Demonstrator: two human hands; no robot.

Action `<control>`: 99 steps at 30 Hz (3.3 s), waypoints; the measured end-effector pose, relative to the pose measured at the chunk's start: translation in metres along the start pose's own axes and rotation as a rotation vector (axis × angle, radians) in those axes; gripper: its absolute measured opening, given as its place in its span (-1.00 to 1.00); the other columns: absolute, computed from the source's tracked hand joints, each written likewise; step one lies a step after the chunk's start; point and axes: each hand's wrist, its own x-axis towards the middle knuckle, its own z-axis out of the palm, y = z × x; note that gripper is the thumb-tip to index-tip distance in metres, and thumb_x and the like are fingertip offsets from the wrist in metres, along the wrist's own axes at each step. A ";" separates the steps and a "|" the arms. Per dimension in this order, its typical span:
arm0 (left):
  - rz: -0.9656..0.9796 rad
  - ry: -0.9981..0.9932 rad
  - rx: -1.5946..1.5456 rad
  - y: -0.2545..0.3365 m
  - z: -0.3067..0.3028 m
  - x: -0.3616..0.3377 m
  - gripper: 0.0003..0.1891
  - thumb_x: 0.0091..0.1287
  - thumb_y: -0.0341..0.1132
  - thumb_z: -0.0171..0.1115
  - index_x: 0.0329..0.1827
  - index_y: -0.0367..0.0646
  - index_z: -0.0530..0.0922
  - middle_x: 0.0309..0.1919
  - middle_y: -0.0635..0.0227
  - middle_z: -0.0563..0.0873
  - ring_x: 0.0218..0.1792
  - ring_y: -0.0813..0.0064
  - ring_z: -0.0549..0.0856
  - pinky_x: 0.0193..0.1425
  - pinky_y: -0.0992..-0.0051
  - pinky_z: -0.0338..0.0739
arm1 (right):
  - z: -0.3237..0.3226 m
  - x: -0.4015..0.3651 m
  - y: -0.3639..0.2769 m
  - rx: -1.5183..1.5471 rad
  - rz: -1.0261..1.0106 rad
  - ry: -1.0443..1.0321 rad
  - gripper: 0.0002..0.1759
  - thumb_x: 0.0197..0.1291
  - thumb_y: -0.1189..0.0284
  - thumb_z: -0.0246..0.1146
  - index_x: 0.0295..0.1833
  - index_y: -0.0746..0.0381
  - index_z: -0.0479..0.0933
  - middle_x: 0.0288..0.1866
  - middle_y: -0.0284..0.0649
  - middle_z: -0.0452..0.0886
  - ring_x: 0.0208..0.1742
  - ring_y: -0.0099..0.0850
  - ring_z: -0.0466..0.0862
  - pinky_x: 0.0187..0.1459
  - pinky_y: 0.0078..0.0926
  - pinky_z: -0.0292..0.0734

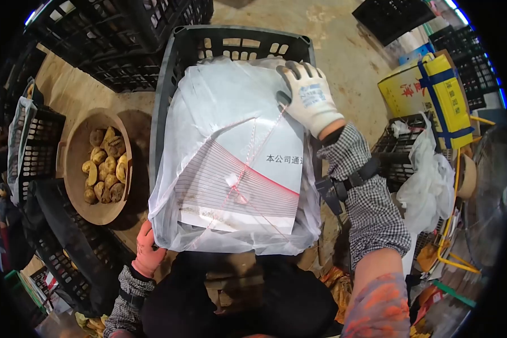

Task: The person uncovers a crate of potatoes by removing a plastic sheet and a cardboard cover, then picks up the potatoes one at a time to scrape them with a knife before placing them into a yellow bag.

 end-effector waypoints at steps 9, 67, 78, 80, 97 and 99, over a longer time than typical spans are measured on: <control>0.003 0.001 0.027 0.001 0.000 -0.002 -0.51 -0.12 -0.57 0.37 0.00 -0.24 0.60 0.04 0.13 0.57 0.12 0.01 0.54 0.19 0.23 0.45 | -0.013 0.031 0.005 0.323 0.083 -0.565 -0.50 0.24 0.27 0.22 0.25 0.24 0.41 0.12 -0.03 0.57 0.19 -0.22 0.56 0.40 -0.22 0.20; 0.467 0.013 0.155 0.094 -0.006 0.165 -0.82 -0.13 -0.57 0.16 -0.41 -0.20 0.54 -0.46 0.19 0.59 -0.22 0.06 0.61 0.12 0.18 0.48 | -0.111 -0.057 -0.065 0.292 -0.344 -0.478 -0.77 -0.28 0.45 0.33 -0.36 0.17 0.57 -0.41 -0.24 0.60 -0.22 -0.21 0.63 0.15 -0.12 0.42; 0.540 -0.325 -0.023 0.123 -0.049 0.123 -0.70 -0.17 -0.50 0.21 -0.28 -0.10 0.59 -0.38 0.32 0.60 -0.30 0.21 0.59 0.14 0.16 0.45 | -0.177 -0.098 -0.028 0.967 -0.174 -0.653 -0.70 -0.16 0.45 0.33 -0.20 0.23 0.66 -0.18 -0.16 0.67 -0.12 -0.23 0.66 0.19 -0.08 0.44; 0.554 -0.400 -0.123 0.130 -0.049 0.121 -0.70 -0.13 -0.50 0.21 -0.25 -0.10 0.60 -0.36 0.31 0.61 -0.29 0.20 0.59 0.10 0.17 0.45 | -0.174 -0.111 -0.028 1.192 0.658 -0.370 -0.45 -0.02 0.38 0.39 0.11 0.39 0.52 0.00 -0.04 0.63 0.09 -0.15 0.61 0.24 -0.30 0.37; 0.688 -0.761 -0.519 0.127 -0.145 0.047 -0.85 0.08 -0.28 0.27 -0.49 -0.18 0.64 -0.49 0.28 0.69 -0.48 0.28 0.61 -0.13 0.19 0.48 | -0.002 -0.022 0.082 0.663 0.565 -0.004 -0.68 0.11 0.67 0.18 0.02 0.33 0.55 -0.12 -0.20 0.68 -0.09 -0.44 0.63 0.06 -0.56 0.48; 0.359 -0.318 -0.482 0.123 -0.145 0.008 -0.80 0.06 -0.21 0.30 -0.60 -0.12 0.66 -0.63 0.33 0.66 -0.62 0.41 0.54 -0.32 0.38 0.40 | 0.003 -0.029 0.081 0.888 0.700 0.092 -0.71 0.14 0.70 0.17 0.01 0.38 0.55 -0.07 -0.25 0.66 -0.07 -0.47 0.60 0.05 -0.56 0.48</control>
